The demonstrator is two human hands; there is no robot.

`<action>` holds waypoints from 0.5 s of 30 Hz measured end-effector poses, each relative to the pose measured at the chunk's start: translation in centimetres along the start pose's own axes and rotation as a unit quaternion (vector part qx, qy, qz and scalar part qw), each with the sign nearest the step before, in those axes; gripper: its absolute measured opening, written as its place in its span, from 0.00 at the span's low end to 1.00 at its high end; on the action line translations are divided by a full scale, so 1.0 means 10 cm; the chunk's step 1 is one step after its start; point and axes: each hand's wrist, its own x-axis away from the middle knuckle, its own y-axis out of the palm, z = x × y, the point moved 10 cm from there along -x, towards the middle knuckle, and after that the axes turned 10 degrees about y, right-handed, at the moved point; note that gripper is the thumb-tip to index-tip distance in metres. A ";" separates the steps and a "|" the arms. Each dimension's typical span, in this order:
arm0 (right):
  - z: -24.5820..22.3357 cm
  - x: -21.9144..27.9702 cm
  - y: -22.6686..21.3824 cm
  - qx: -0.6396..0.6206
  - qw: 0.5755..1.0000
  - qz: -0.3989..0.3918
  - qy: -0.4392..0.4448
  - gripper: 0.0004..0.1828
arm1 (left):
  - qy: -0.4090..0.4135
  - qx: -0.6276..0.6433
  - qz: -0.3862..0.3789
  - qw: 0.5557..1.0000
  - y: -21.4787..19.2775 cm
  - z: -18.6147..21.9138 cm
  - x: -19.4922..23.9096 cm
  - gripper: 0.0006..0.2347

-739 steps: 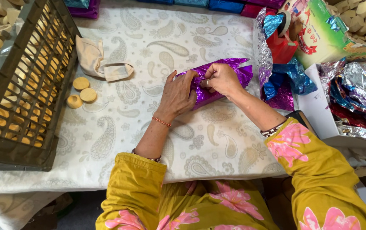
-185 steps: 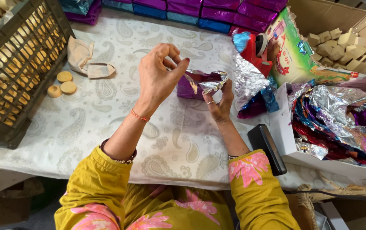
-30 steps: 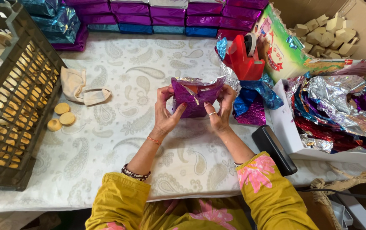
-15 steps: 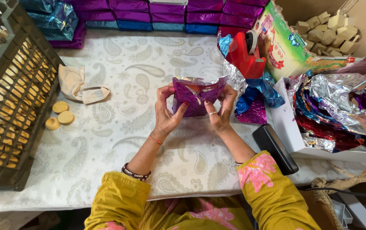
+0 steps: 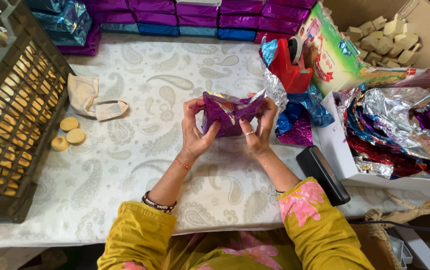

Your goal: The person wraps a small rectangular box with shiny purple foil paper. They fold the paper around the box, tuck the edges, and secure the seams with clear adhesive tape. The wrapped box is then placed aside on the table.

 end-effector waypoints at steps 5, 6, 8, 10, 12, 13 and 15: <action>0.14 0.00 0.05 -0.020 0.997 -0.033 0.062 0.42 | 0.013 0.009 -0.013 1.000 -0.02 0.10 -0.04 0.32; 0.16 -0.01 0.06 -0.007 0.997 -0.031 0.067 0.42 | 0.016 0.024 -0.023 0.999 -0.02 0.14 -0.07 0.33; 0.18 -0.03 0.06 0.011 0.997 -0.035 0.072 0.42 | 0.021 0.066 -0.020 0.997 -0.04 0.22 -0.12 0.30; 0.20 -0.03 0.08 0.022 0.996 -0.044 0.075 0.40 | 0.023 0.076 -0.017 0.997 -0.06 0.30 -0.19 0.27; 0.22 -0.03 0.09 0.019 0.995 -0.050 0.080 0.40 | 0.022 0.056 -0.010 0.998 -0.10 0.36 -0.31 0.26; 0.23 -0.02 0.10 0.018 0.995 -0.054 0.084 0.40 | 0.017 0.030 -0.022 0.999 -0.12 0.39 -0.40 0.22; 0.21 -0.03 0.10 0.016 0.995 -0.052 0.079 0.40 | 0.012 -0.022 -0.045 0.999 -0.14 0.47 -0.65 0.17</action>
